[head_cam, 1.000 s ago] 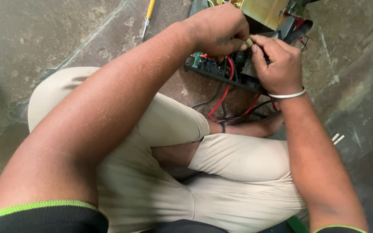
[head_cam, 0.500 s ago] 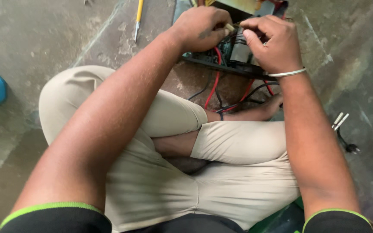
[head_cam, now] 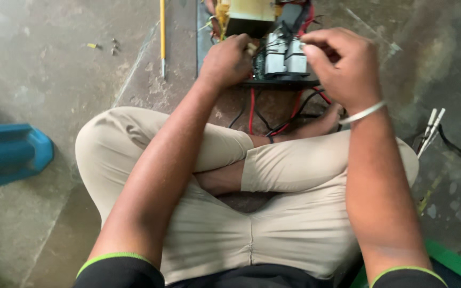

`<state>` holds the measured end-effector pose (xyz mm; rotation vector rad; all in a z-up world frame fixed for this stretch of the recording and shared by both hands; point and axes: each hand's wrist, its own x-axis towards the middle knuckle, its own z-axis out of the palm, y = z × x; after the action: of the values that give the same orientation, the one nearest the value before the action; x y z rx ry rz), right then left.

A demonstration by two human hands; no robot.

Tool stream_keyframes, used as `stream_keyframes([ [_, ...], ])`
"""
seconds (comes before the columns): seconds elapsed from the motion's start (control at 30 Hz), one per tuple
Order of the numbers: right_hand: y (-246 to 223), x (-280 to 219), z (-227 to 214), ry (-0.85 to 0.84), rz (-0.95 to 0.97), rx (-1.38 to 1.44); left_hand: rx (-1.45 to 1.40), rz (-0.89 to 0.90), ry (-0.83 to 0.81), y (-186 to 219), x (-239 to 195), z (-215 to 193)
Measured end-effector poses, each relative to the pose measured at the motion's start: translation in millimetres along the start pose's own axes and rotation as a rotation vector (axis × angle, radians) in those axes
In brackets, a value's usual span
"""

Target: The person sits on the floor and repairs an open electronic device, likely a power inverter. They use a screwdriver to tighten screws on the circuit board and a wrench to adjust connections on a terminal block. The person also handles and connects various wires within the device.

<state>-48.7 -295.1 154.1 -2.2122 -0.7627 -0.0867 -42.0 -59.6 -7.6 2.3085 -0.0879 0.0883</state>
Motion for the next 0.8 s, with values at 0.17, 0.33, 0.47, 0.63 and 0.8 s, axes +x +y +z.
stream_keyframes([
  [0.17,16.9,0.1,3.2,-0.022,0.069,-0.003,-0.024,-0.029,-0.084,-9.4,9.9,-0.4],
  [0.33,36.7,-0.2,11.0,-0.108,0.074,0.010,-0.015,-0.106,-0.160,-5.1,15.0,-6.9],
  [0.47,59.1,-3.7,21.8,-0.176,-0.001,-0.030,-0.047,-0.071,-0.153,0.6,13.2,-12.1],
  [0.63,69.6,-2.6,36.9,-0.204,-0.009,-0.118,0.046,-0.196,-0.185,13.6,12.2,-16.8],
  [0.8,72.1,-7.3,53.4,-0.312,0.101,-0.071,0.119,-0.035,-0.176,17.8,8.7,-21.2],
])
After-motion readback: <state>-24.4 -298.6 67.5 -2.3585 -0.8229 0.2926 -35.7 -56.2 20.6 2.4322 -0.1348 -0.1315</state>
